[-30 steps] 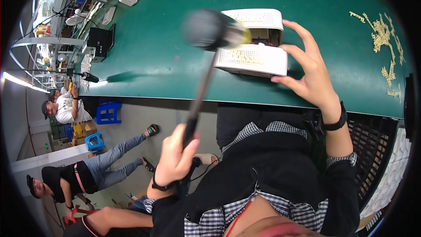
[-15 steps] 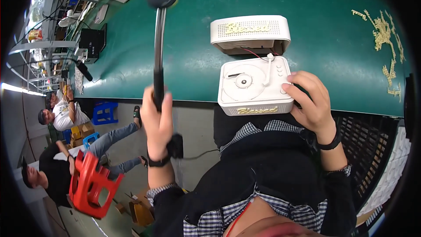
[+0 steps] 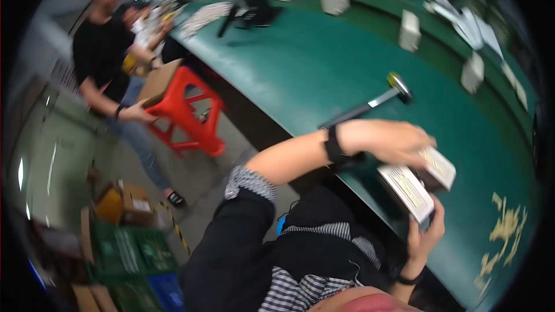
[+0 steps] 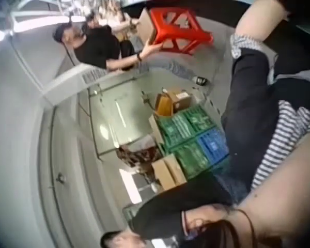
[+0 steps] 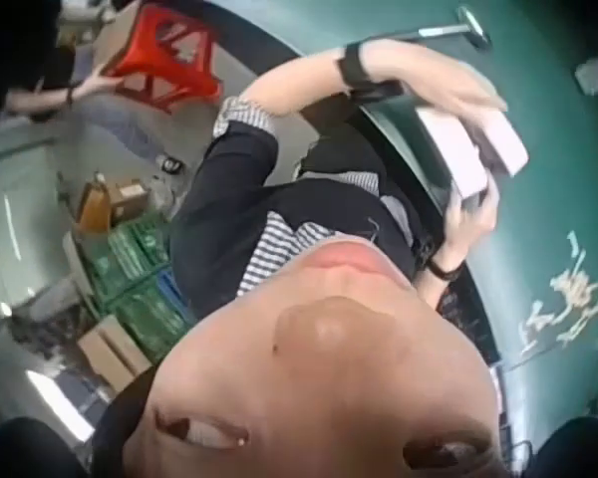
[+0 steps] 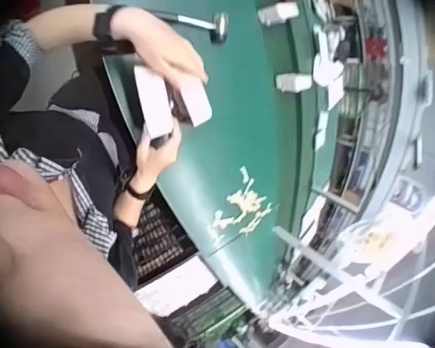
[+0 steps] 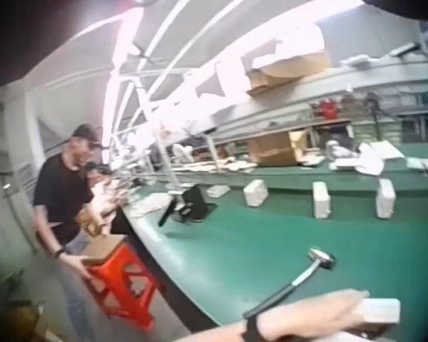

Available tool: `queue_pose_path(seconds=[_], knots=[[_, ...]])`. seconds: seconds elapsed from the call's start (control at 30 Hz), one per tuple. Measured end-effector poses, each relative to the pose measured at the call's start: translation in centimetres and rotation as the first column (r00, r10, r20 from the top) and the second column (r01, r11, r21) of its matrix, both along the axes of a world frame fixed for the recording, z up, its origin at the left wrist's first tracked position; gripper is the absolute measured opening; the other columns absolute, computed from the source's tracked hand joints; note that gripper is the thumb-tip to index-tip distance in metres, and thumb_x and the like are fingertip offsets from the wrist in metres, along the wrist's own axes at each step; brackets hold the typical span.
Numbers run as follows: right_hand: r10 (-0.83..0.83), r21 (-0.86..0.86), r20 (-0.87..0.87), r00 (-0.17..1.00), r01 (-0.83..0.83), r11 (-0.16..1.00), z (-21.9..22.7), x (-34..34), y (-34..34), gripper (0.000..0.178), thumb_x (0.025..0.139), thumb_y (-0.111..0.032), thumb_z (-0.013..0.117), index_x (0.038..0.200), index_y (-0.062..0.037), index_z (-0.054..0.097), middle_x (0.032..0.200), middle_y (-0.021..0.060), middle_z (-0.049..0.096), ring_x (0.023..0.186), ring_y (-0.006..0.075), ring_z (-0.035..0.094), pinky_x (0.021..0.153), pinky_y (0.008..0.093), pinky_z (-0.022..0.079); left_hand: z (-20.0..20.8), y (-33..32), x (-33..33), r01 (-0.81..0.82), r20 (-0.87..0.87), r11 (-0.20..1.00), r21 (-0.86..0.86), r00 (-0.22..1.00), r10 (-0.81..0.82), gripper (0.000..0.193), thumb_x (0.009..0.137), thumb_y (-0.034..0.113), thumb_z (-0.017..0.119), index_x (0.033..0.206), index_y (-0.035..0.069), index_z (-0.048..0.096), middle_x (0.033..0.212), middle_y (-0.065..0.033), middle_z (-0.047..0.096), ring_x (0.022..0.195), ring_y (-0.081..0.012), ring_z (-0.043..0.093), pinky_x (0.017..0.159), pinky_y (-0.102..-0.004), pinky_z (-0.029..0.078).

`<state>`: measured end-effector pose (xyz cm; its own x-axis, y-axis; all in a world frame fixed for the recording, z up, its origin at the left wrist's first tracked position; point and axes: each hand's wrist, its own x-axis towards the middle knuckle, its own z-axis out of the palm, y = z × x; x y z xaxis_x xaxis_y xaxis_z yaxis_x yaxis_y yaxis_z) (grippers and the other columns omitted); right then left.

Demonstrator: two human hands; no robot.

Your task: The person assembles electronic devices by hand, fitting plastic housings together and pressing decorative gold emblems onto the surfaces. They use a mallet to tap the components firmly into place before setting the completed units into a storage crate.

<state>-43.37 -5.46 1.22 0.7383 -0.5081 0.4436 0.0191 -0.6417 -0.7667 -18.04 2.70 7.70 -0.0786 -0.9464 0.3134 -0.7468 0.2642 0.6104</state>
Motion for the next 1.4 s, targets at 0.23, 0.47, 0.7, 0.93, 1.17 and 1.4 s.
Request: queue_pose_path(seconds=[0.23, 0.47, 0.7, 0.93, 1.17, 1.4], knots=[[-0.028, 0.114, 0.054, 0.998, 0.021, 0.993, -1.4, -0.2, 0.6, 0.045, 0.083, -0.008, 0.065, 0.122, 0.008, 0.049, 0.11, 0.0172, 0.059, 0.102, 0.024, 0.059, 0.091, 0.0345, 0.046, 4.0, 1.2, -1.2, -0.079, 0.118, 0.98, 0.185, 0.991, 0.057, 0.054, 0.084, 0.038, 0.068, 0.117, -0.004, 0.056, 0.107, -0.0229, 0.062, 0.1, -0.0369, 0.062, 0.085, -0.0409, 0.05], [-0.039, 0.143, 0.018, 0.999, 0.036, 0.989, -2.1, -0.7, -0.7, 0.047, 0.087, -0.006, 0.062, 0.129, 0.0073, 0.045, 0.118, 0.0164, 0.055, 0.11, 0.0227, 0.055, 0.096, 0.0346, 0.043, 4.7, 3.2, 0.5, -0.228, -0.175, 0.827, -0.514, 0.972, 0.159, 0.05, 0.083, 0.033, 0.07, 0.117, 0.0, 0.054, 0.1, -0.0192, 0.061, 0.095, -0.0353, 0.061, 0.081, -0.0394, 0.049], [0.089, -0.058, -0.201, 0.976, -0.102, 0.993, 3.8, -2.6, -5.5, 0.051, 0.069, -0.019, 0.077, 0.11, 0.0015, 0.055, 0.115, 0.0201, 0.055, 0.111, 0.0331, 0.054, 0.095, 0.0394, 0.043, 0.8, 0.4, 2.1, -0.253, 0.2, 0.954, -0.159, 0.938, 0.282, 0.047, 0.088, 0.034, 0.065, 0.119, 0.001, 0.054, 0.105, -0.0169, 0.062, 0.1, -0.0345, 0.06, 0.086, -0.0393, 0.049], [0.216, -0.47, -0.517, 0.828, -0.486, 0.737, 9.7, 3.9, -6.1, 0.053, 0.064, -0.044, 0.08, 0.091, -0.0036, 0.059, 0.14, 0.0316, 0.031, 0.137, 0.0503, 0.023, 0.108, 0.059, 0.025, -0.5, -2.4, 1.6, -0.091, 0.068, 0.996, 0.003, 0.994, 0.091, 0.048, 0.088, 0.031, 0.065, 0.123, 0.0, 0.056, 0.112, -0.0187, 0.062, 0.104, -0.0323, 0.06, 0.09, -0.0381, 0.047], [0.383, -0.358, -0.579, 0.72, -0.646, 0.674, 10.3, 6.5, -10.5, 0.046, 0.063, -0.038, 0.081, 0.088, -0.0042, 0.063, 0.131, 0.0282, 0.04, 0.121, 0.0464, 0.04, 0.1, 0.0544, 0.035, 0.2, -3.7, 0.5, 0.002, -0.145, 0.999, 0.049, 0.989, 0.005, 0.048, 0.087, 0.029, 0.066, 0.123, -0.001, 0.056, 0.113, -0.0223, 0.061, 0.105, -0.0343, 0.06, 0.09, -0.0386, 0.047], [0.349, -0.249, -0.538, 0.767, -0.541, 0.803, 10.6, 4.4, -11.1, 0.047, 0.062, -0.039, 0.082, 0.088, -0.0046, 0.063, 0.124, 0.0259, 0.044, 0.112, 0.0424, 0.045, 0.095, 0.0482, 0.04, 1.1, -1.9, 2.6, -0.034, -0.132, 0.992, 0.122, 0.99, 0.05, 0.041, 0.088, 0.017, 0.061, 0.126, 0.001, 0.055, 0.121, -0.0152, 0.059, 0.112, -0.025, 0.057, 0.092, -0.0346, 0.047]])
